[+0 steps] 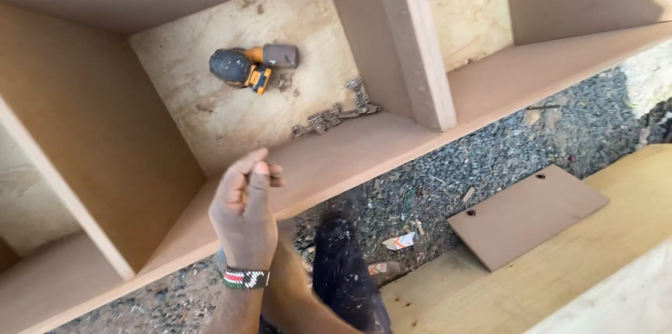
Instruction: Sanding the edges of a wooden cabinet using a sanding block
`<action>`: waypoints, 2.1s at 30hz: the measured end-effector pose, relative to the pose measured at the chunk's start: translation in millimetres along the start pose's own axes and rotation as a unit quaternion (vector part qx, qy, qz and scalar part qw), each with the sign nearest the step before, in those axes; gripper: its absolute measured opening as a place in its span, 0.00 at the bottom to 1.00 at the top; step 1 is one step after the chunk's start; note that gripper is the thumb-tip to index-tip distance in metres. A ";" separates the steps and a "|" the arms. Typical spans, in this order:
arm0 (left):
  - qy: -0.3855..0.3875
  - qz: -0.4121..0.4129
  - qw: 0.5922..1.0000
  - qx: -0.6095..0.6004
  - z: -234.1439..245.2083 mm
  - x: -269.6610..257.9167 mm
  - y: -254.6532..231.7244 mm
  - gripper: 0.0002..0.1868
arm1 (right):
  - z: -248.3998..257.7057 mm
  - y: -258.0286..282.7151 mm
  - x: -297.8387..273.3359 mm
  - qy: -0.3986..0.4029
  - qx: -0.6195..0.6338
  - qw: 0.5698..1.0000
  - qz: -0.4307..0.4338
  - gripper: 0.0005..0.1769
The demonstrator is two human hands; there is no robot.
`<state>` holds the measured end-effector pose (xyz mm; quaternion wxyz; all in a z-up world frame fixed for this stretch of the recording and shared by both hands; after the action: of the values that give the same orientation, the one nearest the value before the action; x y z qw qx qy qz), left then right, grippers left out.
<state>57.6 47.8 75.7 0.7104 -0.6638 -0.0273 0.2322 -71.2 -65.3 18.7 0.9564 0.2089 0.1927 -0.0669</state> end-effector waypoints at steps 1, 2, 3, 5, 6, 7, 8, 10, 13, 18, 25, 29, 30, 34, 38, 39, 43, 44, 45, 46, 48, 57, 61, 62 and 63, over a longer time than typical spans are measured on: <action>0.034 -0.007 0.999 0.018 -14.6 -5.3 -4.6 0.12 | -6.4 38.7 5.5 0.051 -0.010 0.991 0.125 0.25; 0.066 -0.013 0.997 0.038 -25.5 -10.8 -8.4 0.12 | -14.9 78.4 3.6 0.103 -0.018 0.963 0.248 0.12; 0.070 -0.015 0.997 0.037 -23.1 -10.4 -8.5 0.12 | -16.3 36.9 11.3 0.101 -0.019 0.964 0.245 0.12; 0.094 -0.013 0.994 0.062 -23.9 -3.4 -7.8 0.11 | 5.2 -57.2 39.8 -0.047 -0.068 0.983 0.162 0.17; 0.096 -0.012 0.993 0.062 -21.7 1.9 -5.4 0.11 | 21.8 -131.8 73.3 -0.046 -0.068 0.984 0.160 0.17; 0.096 -0.018 0.991 0.088 -19.2 7.3 -3.3 0.11 | 62.6 -221.3 84.8 -0.146 -0.102 0.979 0.098 0.23; 0.098 -0.020 0.988 0.115 -16.2 9.7 -0.4 0.11 | 106.4 -311.4 66.7 -0.240 -0.136 0.961 0.033 0.31; 0.086 -0.007 0.992 0.092 -38.2 -4.8 26.2 0.11 | 54.1 -270.6 55.2 -0.252 -0.053 0.965 0.041 0.26; 0.096 0.031 0.986 0.133 -84.3 -20.5 56.0 0.11 | 48.0 -161.5 35.1 -0.236 0.011 0.963 0.133 0.24; 0.205 0.104 0.896 0.379 -114.1 -30.9 117.7 0.17 | 85.6 -286.9 56.2 -0.229 -0.026 0.961 0.156 0.20; 0.156 0.214 0.843 0.468 -103.0 -22.6 128.2 0.31 | 111.9 -148.3 62.2 -0.013 0.083 0.995 -0.052 0.10; 0.231 0.196 0.769 0.563 -117.3 -22.5 133.1 0.29 | 174.6 -319.7 69.3 -0.169 0.113 0.962 -0.180 0.19; 0.235 0.193 0.766 0.566 -118.1 -20.5 137.3 0.29 | 170.0 -339.7 64.7 -0.172 0.115 0.961 -0.186 0.19; 0.301 0.166 0.719 0.603 -125.4 -19.7 137.9 0.30 | 136.1 -386.3 32.3 -0.310 0.326 0.860 -0.242 0.21; 0.362 0.180 0.678 0.615 -128.1 -16.1 140.0 0.34 | 65.8 -360.3 30.4 -0.293 0.655 0.620 -0.318 0.18; 0.365 0.176 0.672 0.620 -122.7 -16.4 140.9 0.34 | 63.9 -346.0 27.4 -0.297 0.657 0.613 -0.323 0.18; 0.437 0.114 0.728 0.516 -144.4 -14.6 146.7 0.27 | 38.4 -323.7 47.3 -0.179 0.677 0.597 -0.392 0.28; 0.466 0.089 0.762 0.441 -152.8 -15.5 143.5 0.23 | 34.4 -329.7 47.1 -0.182 0.636 0.614 -0.431 0.37; 0.472 0.082 0.758 0.443 -160.6 -18.7 149.0 0.23 | 55.5 -324.2 62.8 -0.190 0.638 0.609 -0.431 0.37; 0.474 0.068 0.806 0.346 -173.0 -22.4 145.6 0.24 | 75.9 -322.2 72.4 -0.213 0.627 0.593 -0.458 0.45; 0.476 0.055 0.843 0.246 -190.3 -22.7 129.7 0.25 | 84.6 -320.5 98.3 -0.238 0.616 0.572 -0.488 0.55; 0.399 0.552 0.732 -0.018 -181.4 -32.1 154.2 0.65 | 19.9 -154.1 95.3 -0.297 0.684 0.461 -0.480 0.62; 0.473 0.512 0.717 -0.020 -167.8 -33.0 162.3 0.60 | 77.4 -341.3 127.0 -0.396 0.618 0.428 -0.527 0.49; 0.481 0.513 0.710 -0.043 -172.4 -31.6 160.8 0.60 | 87.7 -395.8 143.2 -0.448 0.650 0.399 -0.467 0.55; 0.484 0.511 0.709 -0.040 -179.3 -29.0 164.6 0.60 | 92.5 -353.3 135.8 -0.451 0.651 0.395 -0.466 0.55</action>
<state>45.6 -127.9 -94.8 0.3720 -0.6252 0.6548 0.2049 11.1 -430.4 -89.6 0.2974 0.5852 -0.3016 -0.6914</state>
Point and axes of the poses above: each hand's wrist, its own x-axis towards the middle knuckle, its own z-axis out of the back of the hand, y = z × x, the point moved 9 cm from there along x, towards the middle knuckle, and after that the axes turned 1 degree about -y, right-handed, at the moved point
